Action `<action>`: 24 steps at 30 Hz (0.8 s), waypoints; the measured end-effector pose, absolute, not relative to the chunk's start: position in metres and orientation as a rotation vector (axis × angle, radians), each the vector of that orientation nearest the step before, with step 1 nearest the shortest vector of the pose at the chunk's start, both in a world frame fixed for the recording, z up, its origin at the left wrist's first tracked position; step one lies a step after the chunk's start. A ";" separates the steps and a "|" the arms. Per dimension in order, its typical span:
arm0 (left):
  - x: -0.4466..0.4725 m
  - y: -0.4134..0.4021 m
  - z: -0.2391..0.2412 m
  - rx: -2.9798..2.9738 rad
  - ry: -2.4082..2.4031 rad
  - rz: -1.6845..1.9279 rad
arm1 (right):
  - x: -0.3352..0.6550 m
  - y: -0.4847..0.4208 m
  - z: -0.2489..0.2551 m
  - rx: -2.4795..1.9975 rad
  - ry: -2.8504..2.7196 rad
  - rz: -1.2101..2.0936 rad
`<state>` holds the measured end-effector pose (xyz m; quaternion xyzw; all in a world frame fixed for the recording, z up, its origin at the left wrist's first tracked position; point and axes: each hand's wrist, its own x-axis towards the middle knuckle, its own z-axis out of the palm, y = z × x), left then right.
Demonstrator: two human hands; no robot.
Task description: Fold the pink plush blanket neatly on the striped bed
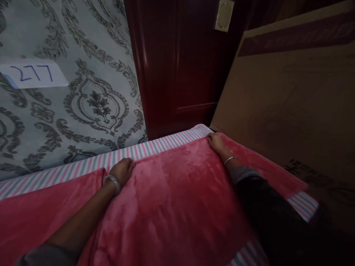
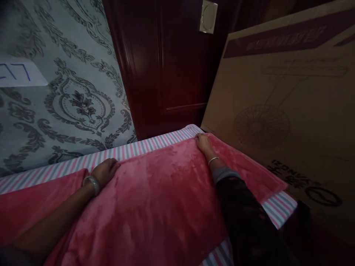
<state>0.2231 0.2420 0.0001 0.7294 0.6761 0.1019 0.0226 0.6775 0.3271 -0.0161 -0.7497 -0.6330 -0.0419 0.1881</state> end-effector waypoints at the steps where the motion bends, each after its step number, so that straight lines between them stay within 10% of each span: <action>1: 0.222 0.243 0.000 2.245 2.105 0.326 | 0.683 0.325 -0.016 -2.110 -1.772 -0.132; 24: 0.238 0.238 0.022 2.173 2.254 0.009 | 0.690 0.243 -0.012 -1.999 -2.009 0.207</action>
